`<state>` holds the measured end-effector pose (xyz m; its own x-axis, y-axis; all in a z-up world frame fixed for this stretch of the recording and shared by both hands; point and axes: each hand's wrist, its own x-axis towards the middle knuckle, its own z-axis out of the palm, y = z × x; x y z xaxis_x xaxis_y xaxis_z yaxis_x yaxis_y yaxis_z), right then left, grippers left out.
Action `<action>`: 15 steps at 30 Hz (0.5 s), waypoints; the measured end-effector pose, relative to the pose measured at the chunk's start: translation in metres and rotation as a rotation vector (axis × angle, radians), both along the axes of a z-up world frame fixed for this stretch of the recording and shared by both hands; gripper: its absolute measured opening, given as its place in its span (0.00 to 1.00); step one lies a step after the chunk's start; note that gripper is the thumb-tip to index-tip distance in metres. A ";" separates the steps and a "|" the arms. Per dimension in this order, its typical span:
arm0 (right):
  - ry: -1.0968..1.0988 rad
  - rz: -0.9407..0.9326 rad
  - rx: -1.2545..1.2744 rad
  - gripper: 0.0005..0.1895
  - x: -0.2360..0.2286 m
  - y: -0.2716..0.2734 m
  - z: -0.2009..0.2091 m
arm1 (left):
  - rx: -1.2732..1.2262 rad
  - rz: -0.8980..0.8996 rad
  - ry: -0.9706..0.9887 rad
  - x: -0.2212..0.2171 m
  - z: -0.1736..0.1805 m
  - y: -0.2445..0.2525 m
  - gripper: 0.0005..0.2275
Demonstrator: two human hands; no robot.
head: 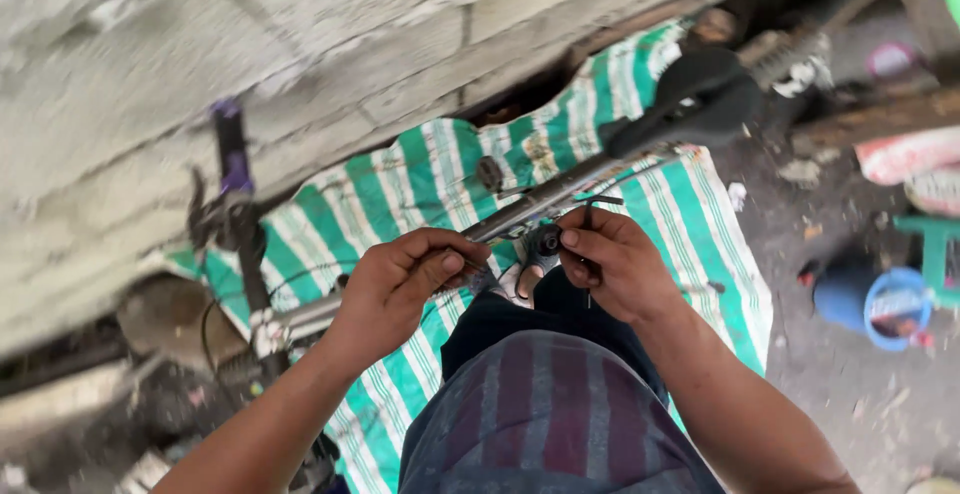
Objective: Adjusting and tightening the handlebars and stem of a bicycle in a workshop environment.
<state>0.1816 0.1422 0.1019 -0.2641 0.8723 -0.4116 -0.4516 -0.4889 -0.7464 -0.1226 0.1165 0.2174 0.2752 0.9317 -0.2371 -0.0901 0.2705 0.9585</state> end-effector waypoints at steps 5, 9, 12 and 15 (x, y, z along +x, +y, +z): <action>-0.132 -0.208 0.127 0.07 0.023 -0.024 0.006 | 0.117 -0.158 0.082 0.043 -0.021 0.043 0.09; -0.164 -0.293 0.381 0.07 0.034 -0.034 0.016 | -0.039 -0.202 -0.078 0.079 -0.044 0.064 0.11; 0.011 -0.357 0.358 0.07 0.039 -0.043 0.013 | -0.169 -0.229 -0.187 0.105 -0.052 0.070 0.13; 0.153 -0.411 0.291 0.07 0.048 -0.048 0.010 | -0.295 -0.242 -0.263 0.128 -0.066 0.070 0.13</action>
